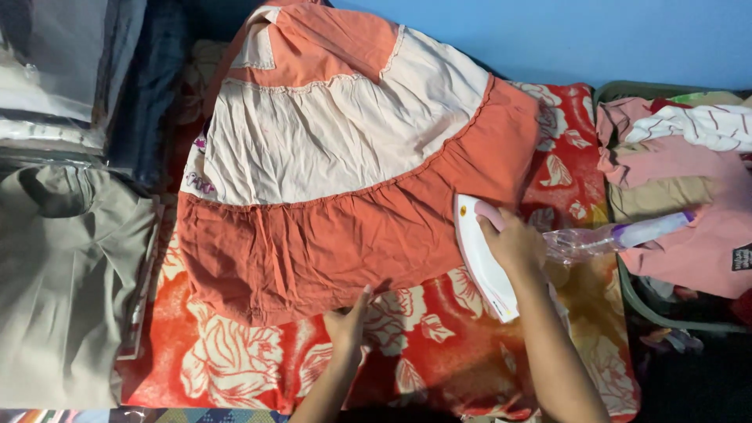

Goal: The person irons a two-toned dress on a floral-patterned bedspread. They repeatedly smooth the fabric with their hands and move the iron across the garment, frequently lifting and repositioning the dress to reach different sections.

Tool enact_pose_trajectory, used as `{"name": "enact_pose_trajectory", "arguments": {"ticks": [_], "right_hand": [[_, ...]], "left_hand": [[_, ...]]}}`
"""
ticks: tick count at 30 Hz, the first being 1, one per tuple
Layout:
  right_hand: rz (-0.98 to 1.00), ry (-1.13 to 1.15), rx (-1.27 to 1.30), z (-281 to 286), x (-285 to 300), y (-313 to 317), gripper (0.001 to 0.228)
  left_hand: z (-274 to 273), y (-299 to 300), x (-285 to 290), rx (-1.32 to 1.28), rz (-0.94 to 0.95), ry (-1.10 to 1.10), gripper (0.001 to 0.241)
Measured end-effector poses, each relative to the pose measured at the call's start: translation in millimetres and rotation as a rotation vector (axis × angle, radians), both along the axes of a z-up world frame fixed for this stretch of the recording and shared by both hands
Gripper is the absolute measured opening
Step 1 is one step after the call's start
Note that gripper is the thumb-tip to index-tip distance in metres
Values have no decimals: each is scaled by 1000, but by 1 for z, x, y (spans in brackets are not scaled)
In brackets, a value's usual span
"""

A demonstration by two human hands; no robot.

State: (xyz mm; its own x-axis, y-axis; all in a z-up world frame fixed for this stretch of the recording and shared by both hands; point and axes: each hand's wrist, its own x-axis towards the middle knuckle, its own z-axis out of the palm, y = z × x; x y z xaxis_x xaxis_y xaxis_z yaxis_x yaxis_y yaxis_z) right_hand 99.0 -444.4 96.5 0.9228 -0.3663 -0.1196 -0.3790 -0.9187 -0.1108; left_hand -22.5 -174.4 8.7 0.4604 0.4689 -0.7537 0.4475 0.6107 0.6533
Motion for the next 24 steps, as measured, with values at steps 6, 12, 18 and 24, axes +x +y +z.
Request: {"name": "enact_pose_trajectory", "arguments": {"ticks": [6,12,18,24], "right_hand": [[168,120,181,9,6,8,62],[389,-39,136,-7,-9,-11,52],[569,70,185,3,-31,-7,61],[778,-72,245,-9,-27,6,54]], "left_hand": [[-50,-38,2,193,-282,-25,30],[-97,-44,-7,55,-71,-159,17],[-122,-36,-7,-42,163,-294,26],[-117,3,-13,65,340,-135,46]]}}
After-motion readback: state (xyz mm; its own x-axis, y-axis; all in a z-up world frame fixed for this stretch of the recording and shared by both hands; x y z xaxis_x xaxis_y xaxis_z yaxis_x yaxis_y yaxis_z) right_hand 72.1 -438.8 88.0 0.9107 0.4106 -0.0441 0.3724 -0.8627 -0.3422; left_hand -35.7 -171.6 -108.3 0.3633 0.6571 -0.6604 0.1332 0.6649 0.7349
